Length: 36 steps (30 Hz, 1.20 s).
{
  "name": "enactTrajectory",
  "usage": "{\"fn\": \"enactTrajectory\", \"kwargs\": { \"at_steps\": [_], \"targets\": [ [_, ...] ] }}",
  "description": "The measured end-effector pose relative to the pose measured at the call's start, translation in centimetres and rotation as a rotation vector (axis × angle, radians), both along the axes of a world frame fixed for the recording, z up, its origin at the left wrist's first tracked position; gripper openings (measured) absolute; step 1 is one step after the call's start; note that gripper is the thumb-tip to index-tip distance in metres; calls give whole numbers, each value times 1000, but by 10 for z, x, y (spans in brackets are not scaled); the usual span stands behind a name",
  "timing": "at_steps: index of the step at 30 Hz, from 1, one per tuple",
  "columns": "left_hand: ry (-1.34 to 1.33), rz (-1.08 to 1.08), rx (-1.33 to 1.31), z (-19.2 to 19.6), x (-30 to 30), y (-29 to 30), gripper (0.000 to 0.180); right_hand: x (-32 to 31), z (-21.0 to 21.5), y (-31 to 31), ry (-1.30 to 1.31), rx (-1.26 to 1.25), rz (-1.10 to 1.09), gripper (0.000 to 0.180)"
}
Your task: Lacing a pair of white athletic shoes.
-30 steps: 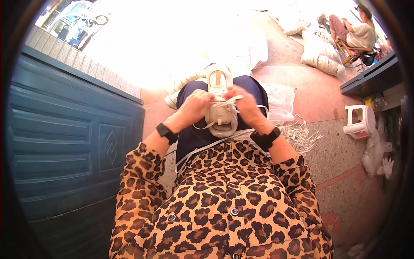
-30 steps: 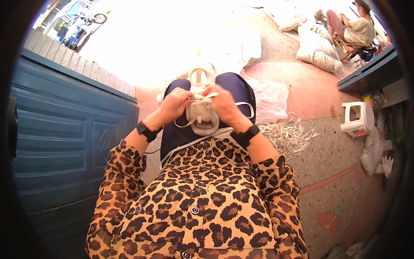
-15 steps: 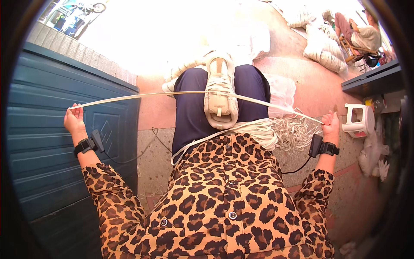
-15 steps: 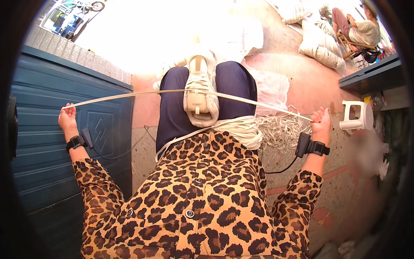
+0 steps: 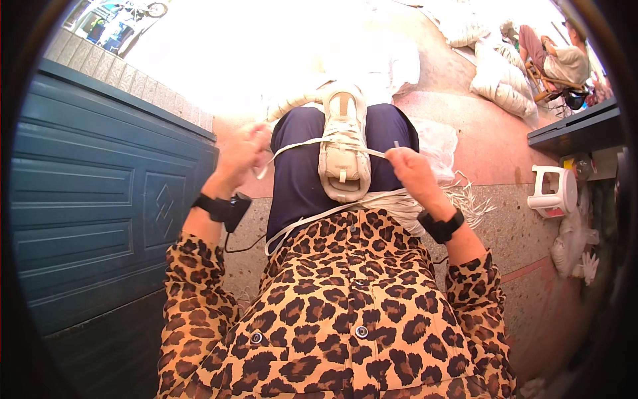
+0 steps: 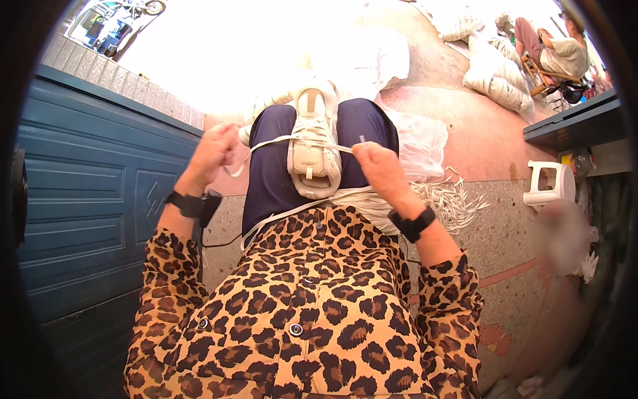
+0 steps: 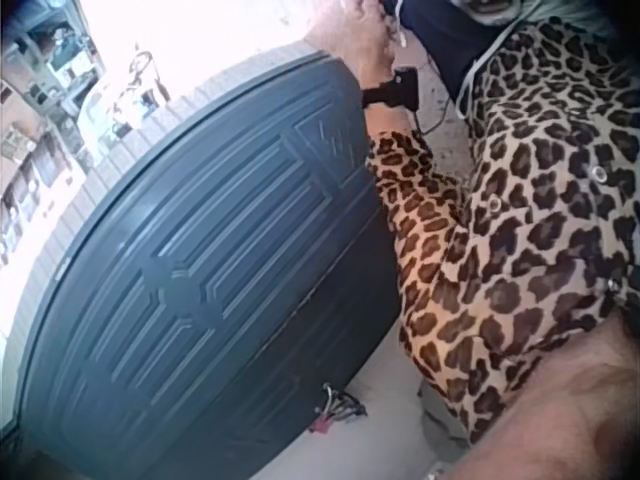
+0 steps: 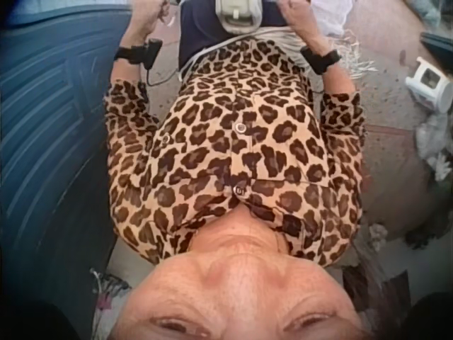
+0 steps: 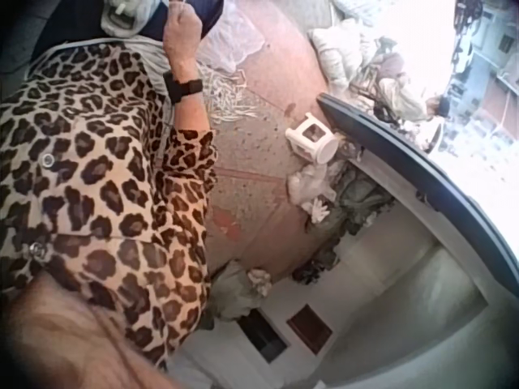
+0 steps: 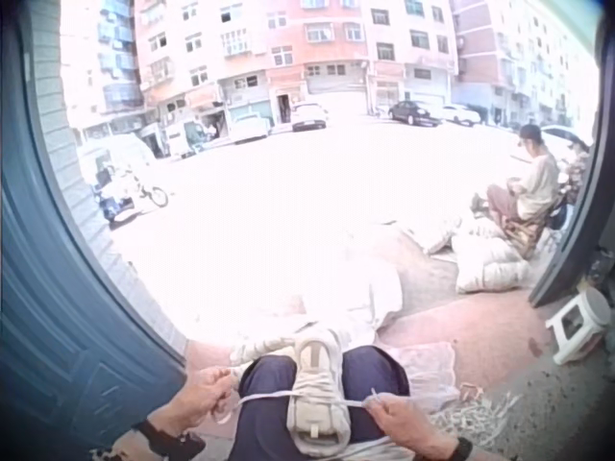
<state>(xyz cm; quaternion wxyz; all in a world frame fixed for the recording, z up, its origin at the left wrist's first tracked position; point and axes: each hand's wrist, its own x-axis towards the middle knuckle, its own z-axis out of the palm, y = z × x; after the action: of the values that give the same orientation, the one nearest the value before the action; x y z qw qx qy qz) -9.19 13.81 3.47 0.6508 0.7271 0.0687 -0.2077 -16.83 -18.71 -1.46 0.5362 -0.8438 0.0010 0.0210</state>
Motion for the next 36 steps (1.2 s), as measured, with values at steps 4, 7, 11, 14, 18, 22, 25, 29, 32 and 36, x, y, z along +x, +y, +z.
{"fn": "enactTrajectory", "kwargs": {
  "at_steps": [4,7,11,14,18,22,25,29,32,36],
  "targets": [
    [-14,-184,85,-3,-7,-50,20,17,16,28,40,-205,45,35],
    [-173,-238,164,-19,-7,-66,24,12,19,40,115,-434,199,39],
    [-303,-379,444,-21,-3,-74,27,-9,32,55,17,-438,253,35],
    [-388,-489,623,-13,5,-77,24,-11,23,53,-12,-402,219,34],
    [277,-604,111,27,14,-75,28,-8,25,44,13,-372,210,34],
    [304,-422,326,-3,20,-59,27,-2,24,41,-44,-390,166,35],
    [137,-385,334,-3,15,-59,27,13,25,34,-185,-347,-40,30],
    [-186,-146,329,-24,12,-60,28,29,20,41,-424,-346,99,16],
    [-226,-147,401,-25,10,-55,25,35,27,52,-487,-543,290,16],
    [-249,-149,445,-26,1,-54,25,43,31,56,-520,-806,477,22]
  ]
}}
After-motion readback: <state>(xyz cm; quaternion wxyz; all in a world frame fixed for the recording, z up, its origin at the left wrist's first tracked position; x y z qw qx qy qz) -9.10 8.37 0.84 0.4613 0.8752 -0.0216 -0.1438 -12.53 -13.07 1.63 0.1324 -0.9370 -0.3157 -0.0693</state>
